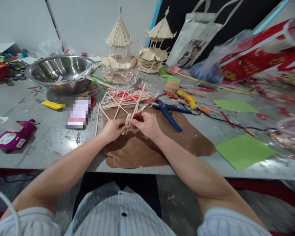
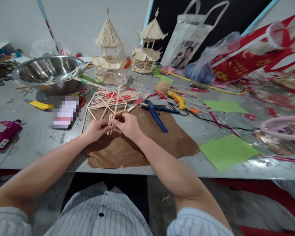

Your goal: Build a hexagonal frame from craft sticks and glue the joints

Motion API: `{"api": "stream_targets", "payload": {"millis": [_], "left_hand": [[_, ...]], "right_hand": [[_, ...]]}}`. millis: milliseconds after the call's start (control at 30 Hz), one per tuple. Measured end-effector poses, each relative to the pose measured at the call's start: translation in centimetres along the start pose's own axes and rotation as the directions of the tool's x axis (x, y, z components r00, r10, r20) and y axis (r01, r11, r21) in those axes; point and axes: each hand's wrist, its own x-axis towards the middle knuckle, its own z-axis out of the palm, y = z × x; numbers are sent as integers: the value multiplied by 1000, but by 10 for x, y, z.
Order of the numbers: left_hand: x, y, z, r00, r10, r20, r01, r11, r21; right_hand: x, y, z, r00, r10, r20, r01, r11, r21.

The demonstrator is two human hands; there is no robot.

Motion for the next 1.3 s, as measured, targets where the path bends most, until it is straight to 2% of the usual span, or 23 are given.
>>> {"api": "stream_targets", "payload": {"millis": [233,433,567,700,900,1167,1300], "left_hand": [[-2,0,2,999,37,-34,-37,999,21],[-5,3,5,997,24,-68,-8,975,220],[-9,8,6,999,40,-29,-27,929,370],[-11,9,8,998,66,-4,-59,904,424],[-9,8,6,997,74,-25,-61,937,344],[-5,8,-2,999,13,-38,-11,998,62],[-3,6,-4,995,-29,-100,28,1000,-9]], "right_hand": [[-2,-3,3,1000,27,10,-27,1000,10],[-3,-3,6,997,71,-30,-70,997,8],[-3,-3,6,997,59,-40,-61,997,-49],[-4,-3,6,998,25,-50,-30,993,-115],[-5,-4,9,996,70,-61,-73,997,-38],[-5,-9,4,995,84,61,-85,996,19],[-3,-11,1,994,101,53,-103,994,37]]}}
